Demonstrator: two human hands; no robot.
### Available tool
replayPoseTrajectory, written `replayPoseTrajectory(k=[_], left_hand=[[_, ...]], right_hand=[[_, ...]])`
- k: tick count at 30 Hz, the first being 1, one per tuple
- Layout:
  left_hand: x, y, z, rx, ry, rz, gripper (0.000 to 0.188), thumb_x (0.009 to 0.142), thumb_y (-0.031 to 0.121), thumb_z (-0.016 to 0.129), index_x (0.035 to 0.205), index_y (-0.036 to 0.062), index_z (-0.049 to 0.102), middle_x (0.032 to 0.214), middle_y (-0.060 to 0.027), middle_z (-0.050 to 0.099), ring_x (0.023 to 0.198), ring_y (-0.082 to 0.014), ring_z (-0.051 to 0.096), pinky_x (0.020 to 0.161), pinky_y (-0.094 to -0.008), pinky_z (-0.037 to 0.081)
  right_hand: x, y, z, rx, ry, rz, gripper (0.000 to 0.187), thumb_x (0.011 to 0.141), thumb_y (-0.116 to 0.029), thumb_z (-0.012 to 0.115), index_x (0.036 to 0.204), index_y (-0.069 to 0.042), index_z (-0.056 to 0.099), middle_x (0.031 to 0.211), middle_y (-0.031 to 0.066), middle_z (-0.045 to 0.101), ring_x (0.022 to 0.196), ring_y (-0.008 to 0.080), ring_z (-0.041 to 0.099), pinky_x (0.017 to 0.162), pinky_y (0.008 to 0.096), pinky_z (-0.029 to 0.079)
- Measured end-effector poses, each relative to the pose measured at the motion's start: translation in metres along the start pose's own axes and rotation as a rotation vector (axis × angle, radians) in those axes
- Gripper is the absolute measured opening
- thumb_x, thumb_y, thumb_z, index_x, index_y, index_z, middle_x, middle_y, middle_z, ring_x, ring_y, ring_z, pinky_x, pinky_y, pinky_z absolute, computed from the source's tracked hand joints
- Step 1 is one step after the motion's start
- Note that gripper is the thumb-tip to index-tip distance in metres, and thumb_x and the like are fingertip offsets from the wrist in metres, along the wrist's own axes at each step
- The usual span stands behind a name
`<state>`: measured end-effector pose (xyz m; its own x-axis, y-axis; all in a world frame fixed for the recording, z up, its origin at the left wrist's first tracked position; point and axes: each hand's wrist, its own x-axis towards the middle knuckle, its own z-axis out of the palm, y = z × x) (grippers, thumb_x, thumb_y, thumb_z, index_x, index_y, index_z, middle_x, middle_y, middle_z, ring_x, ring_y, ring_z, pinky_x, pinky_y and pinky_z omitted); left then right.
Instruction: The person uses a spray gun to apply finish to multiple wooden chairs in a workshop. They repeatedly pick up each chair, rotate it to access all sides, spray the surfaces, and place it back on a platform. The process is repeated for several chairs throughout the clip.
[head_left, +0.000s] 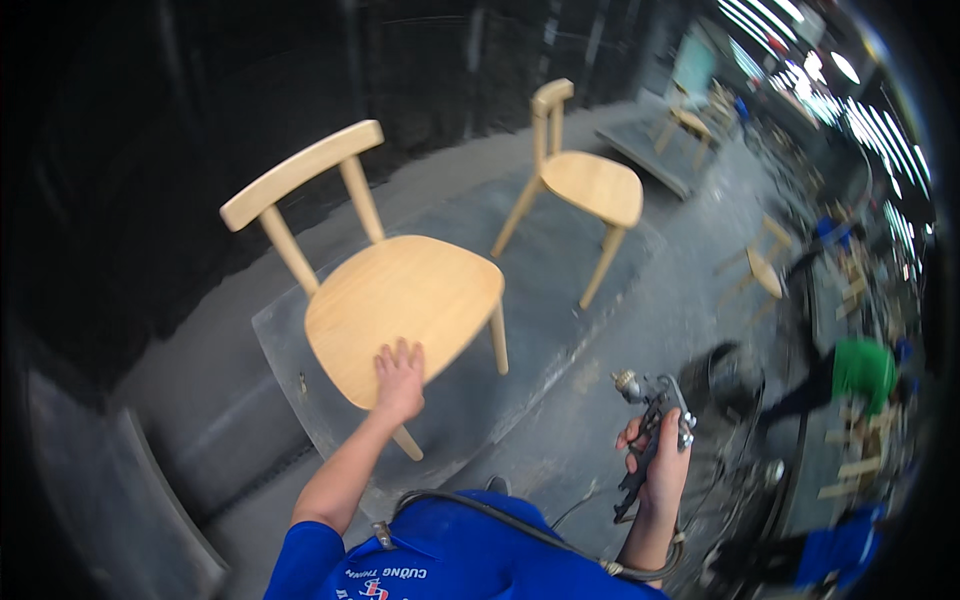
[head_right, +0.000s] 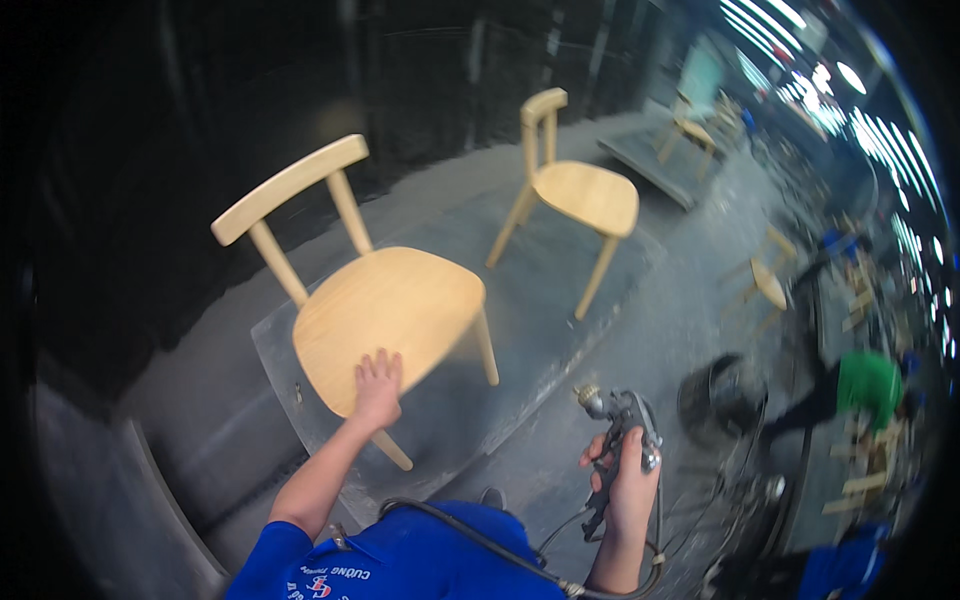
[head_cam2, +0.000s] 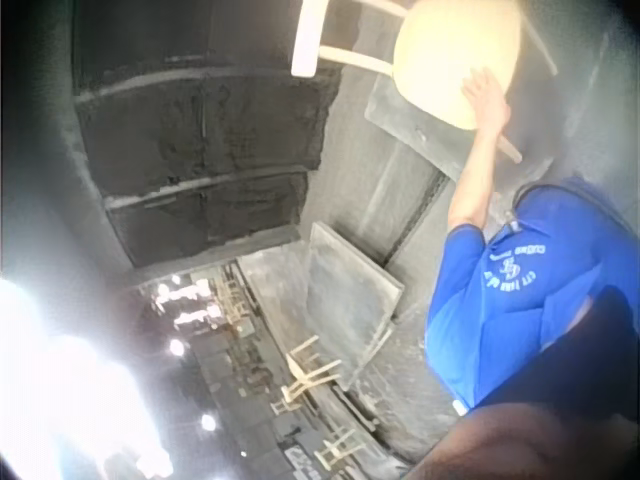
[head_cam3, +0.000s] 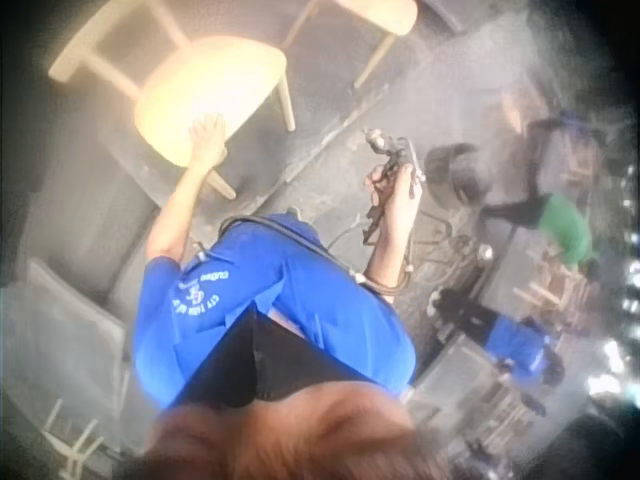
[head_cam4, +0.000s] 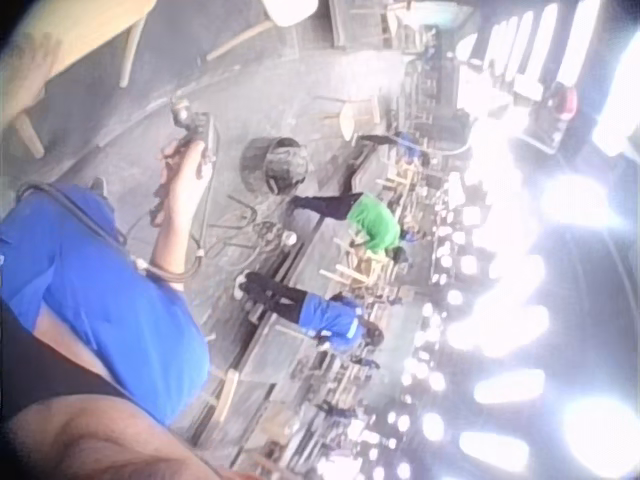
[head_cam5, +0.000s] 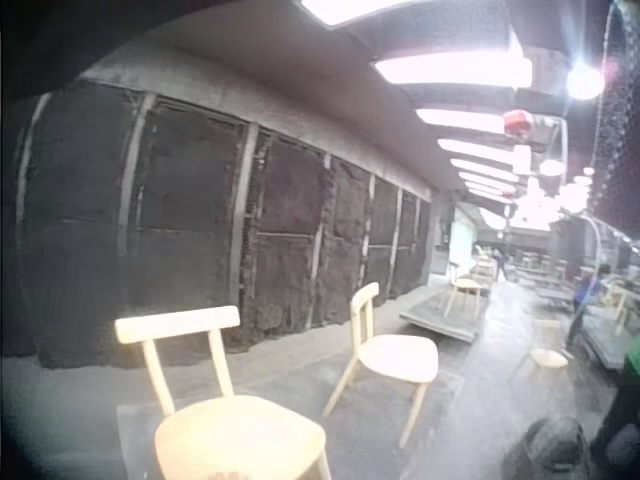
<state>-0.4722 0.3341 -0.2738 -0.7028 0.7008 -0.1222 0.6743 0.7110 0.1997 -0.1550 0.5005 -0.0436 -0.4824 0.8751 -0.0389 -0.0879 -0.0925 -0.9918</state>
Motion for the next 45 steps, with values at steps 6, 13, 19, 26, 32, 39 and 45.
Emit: replayPoseTrajectory(k=[6,13,19,26,32,39,45], left_hand=[[0.049,-0.055,-0.062,0.079,0.191,-0.072,0.074,0.08,0.001,0.065,0.151,0.0029,0.045,0.15,-0.0267,0.048,0.137,-0.0457,0.048,0.114,-0.0516,0.04],[0.079,-0.079,-0.094,-0.025,0.354,-0.066,0.058,0.081,0.006,0.069,0.138,0.0029,0.06,0.136,-0.0237,0.063,0.125,-0.0363,0.062,0.107,-0.0437,0.05],[0.095,-0.079,-0.095,-0.005,0.44,-0.088,0.053,0.079,0.002,0.066,0.132,0.0021,0.065,0.131,-0.02,0.067,0.121,-0.0354,0.064,0.104,-0.0434,0.051],[0.114,-0.059,-0.093,0.188,0.372,-0.332,0.052,0.083,0.002,0.064,0.135,0.0054,0.064,0.128,-0.0195,0.068,0.116,-0.0393,0.065,0.099,-0.0451,0.053],[0.127,-0.062,-0.096,0.244,0.268,-0.534,0.05,0.089,0.007,0.064,0.139,0.0092,0.061,0.133,-0.0204,0.065,0.12,-0.0402,0.063,0.1,-0.0472,0.051],[0.139,-0.088,-0.096,0.278,0.295,-0.805,0.042,0.089,0.011,0.063,0.131,0.0081,0.068,0.118,-0.0247,0.07,0.109,-0.0438,0.067,0.092,-0.0509,0.054],[0.141,-0.107,-0.109,0.303,0.396,-0.909,0.036,0.087,0.021,0.071,0.123,0.0117,0.073,0.11,-0.0234,0.072,0.105,-0.0438,0.068,0.091,-0.0503,0.055]], right_hand=[[-0.017,0.027,-0.016,-0.095,0.088,0.141,0.041,0.111,-0.042,0.044,0.1,-0.005,0.055,0.073,0.0089,0.063,0.063,0.0171,0.066,0.042,0.0212,0.04],[-0.019,0.068,-0.054,-0.168,0.376,0.393,0.037,0.108,-0.042,0.051,0.1,-0.007,0.06,0.072,0.0054,0.065,0.061,0.0143,0.066,0.041,0.0237,0.038],[0.087,0.042,-0.087,-0.013,0.255,0.396,0.057,0.107,-0.057,0.044,0.1,-0.003,0.06,0.072,0.0084,0.064,0.061,0.019,0.067,0.039,0.0231,0.039],[0.319,0.037,-0.103,0.161,-0.252,0.365,0.062,0.107,-0.06,0.041,0.097,-0.001,0.06,0.074,0.0084,0.063,0.067,0.0178,0.066,0.04,0.0228,0.038],[0.421,0.083,-0.159,-0.239,-0.307,0.643,0.052,0.104,-0.058,0.052,0.104,-0.007,0.062,0.073,0.0049,0.065,0.066,0.013,0.064,0.044,0.0222,0.038],[0.446,0.127,-0.199,-0.488,-0.231,0.799,0.045,0.104,-0.052,0.053,0.096,-0.008,0.062,0.069,0.0025,0.064,0.063,0.0116,0.063,0.044,0.0233,0.038],[0.474,0.167,-0.155,0.138,-0.506,0.539,0.066,0.1,-0.065,0.052,0.095,0.0,0.061,0.072,0.0085,0.064,0.066,0.0165,0.065,0.044,0.0235,0.039]])
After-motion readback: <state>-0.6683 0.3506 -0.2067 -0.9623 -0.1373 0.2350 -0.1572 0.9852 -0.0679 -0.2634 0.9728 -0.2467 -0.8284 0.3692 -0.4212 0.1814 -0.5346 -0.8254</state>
